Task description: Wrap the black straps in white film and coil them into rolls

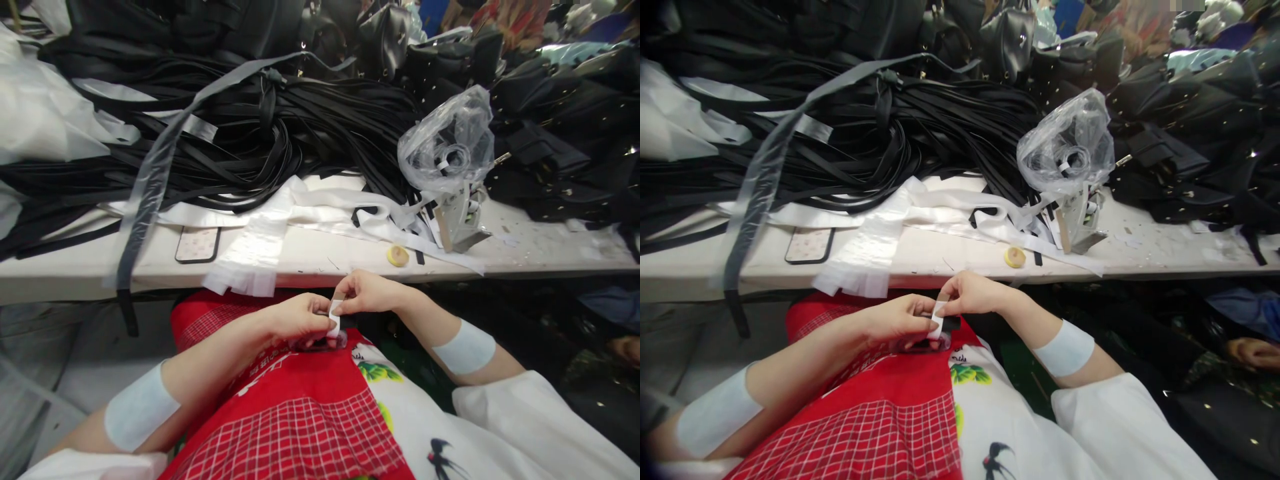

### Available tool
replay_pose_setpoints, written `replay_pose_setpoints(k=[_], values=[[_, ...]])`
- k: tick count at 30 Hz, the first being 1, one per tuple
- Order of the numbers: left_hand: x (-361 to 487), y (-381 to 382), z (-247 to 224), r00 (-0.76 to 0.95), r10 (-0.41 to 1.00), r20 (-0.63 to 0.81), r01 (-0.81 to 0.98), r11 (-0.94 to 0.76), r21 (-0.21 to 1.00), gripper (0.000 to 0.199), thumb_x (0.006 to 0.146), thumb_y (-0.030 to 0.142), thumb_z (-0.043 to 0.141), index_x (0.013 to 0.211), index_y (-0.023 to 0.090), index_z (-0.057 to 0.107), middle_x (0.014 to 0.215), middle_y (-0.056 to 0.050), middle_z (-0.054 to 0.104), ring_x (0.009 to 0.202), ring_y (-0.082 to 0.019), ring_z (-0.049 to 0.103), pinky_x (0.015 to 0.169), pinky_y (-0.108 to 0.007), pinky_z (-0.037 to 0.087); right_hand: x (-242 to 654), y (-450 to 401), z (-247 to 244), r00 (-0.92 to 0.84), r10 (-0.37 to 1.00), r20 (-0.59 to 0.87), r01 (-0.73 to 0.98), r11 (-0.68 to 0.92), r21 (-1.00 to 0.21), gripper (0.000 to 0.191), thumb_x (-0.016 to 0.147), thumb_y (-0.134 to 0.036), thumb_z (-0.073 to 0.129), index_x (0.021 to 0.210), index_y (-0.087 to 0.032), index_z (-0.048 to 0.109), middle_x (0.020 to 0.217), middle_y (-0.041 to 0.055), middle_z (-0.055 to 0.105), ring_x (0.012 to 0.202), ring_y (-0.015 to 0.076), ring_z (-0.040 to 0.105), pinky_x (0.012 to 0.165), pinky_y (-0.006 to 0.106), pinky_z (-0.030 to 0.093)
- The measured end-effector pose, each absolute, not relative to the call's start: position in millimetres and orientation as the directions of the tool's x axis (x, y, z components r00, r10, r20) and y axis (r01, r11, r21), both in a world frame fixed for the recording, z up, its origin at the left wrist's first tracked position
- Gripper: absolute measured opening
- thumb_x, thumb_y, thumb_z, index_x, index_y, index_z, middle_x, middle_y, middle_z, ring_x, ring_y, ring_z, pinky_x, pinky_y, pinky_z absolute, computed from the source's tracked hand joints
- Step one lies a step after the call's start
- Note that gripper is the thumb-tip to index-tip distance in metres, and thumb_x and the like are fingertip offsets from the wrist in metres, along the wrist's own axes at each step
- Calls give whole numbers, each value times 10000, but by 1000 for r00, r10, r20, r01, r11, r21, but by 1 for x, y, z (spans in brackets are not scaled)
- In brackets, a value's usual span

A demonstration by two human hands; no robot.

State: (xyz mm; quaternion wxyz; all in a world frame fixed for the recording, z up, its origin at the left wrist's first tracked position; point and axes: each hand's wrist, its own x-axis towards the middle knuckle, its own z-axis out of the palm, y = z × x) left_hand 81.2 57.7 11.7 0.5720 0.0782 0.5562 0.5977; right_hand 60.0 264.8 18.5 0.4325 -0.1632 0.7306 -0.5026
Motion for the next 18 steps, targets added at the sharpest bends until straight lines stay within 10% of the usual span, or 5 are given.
replay_pose_setpoints(k=[5, 9, 13, 18], values=[[90, 59, 25, -378, 756, -535, -468, 342, 815, 190, 704, 277, 629, 831, 137, 619, 729, -36, 672, 457, -82, 504, 412, -184, 360, 59, 263, 21, -464, -723, -512, 286, 425, -859, 268, 716, -382, 753, 815, -135, 719, 720, 21, 715, 623, 135, 616, 610, 236, 488], [86, 56, 14, -460, 699, -547, -570, 240, 786, 197, 687, 250, 625, 840, 127, 635, 699, -52, 686, 416, -78, 468, 392, -188, 340, 79, 251, 36, -724, -585, -366, -129, 636, -761, 121, 817, -240, 634, 836, -162, 725, 773, 52, 717, 700, 174, 639, 677, 285, 509], [70, 52, -5, -616, 572, -542, -720, -129, 682, 224, 648, 232, 608, 806, 101, 699, 669, -63, 673, 469, -104, 510, 432, -205, 382, 105, 238, 35, -819, -574, -9, -486, 703, -519, 474, 818, -192, 585, 1291, -148, 583, 1212, 162, 628, 1136, 289, 571, 1004, 436, 464], [58, 60, -11, -660, 540, -522, -736, -324, 594, 204, 742, 275, 725, 867, 114, 730, 710, -40, 675, 504, -81, 524, 471, -176, 407, 116, 232, 5, -844, -511, 163, -525, 724, -448, 797, 798, -224, 593, 1508, -107, 249, 1481, 222, 383, 1408, 355, 308, 1130, 579, 321]])
